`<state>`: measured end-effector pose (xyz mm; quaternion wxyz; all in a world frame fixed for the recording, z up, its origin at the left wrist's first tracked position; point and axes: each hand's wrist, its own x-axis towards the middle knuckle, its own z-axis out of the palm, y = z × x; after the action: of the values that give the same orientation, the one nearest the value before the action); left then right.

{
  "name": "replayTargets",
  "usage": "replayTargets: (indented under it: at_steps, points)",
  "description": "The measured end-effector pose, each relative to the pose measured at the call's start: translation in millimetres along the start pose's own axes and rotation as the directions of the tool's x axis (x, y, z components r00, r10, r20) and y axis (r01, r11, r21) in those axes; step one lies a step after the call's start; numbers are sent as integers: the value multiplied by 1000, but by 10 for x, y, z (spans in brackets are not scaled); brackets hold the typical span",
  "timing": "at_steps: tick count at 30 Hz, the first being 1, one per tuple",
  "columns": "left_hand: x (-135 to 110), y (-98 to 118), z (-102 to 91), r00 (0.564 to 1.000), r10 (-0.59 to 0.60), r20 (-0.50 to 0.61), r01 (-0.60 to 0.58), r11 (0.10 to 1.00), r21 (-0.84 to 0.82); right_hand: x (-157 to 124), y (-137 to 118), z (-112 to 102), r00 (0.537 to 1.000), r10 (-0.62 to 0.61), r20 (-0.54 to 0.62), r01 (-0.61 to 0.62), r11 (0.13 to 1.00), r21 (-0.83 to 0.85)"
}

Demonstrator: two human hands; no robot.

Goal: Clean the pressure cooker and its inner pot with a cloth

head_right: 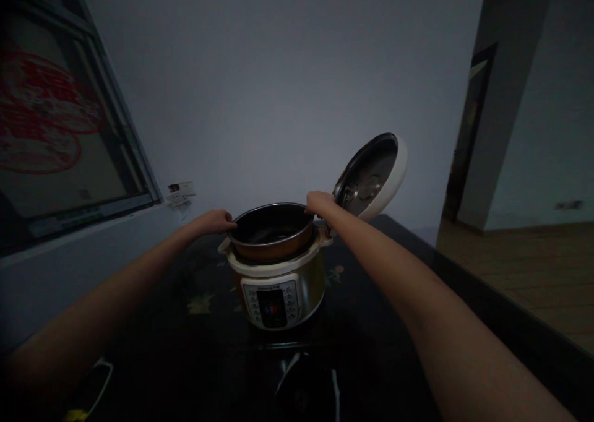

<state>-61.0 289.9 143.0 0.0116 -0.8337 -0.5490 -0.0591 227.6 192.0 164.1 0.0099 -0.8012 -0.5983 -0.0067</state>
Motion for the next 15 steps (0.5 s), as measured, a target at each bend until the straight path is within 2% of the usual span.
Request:
replayTargets:
  at_steps: [15]
  points:
    - [-25, 3, 194, 1000, -19, -2, 19, 996, 91, 54, -13, 234, 996, -13, -86, 10, 999, -35]
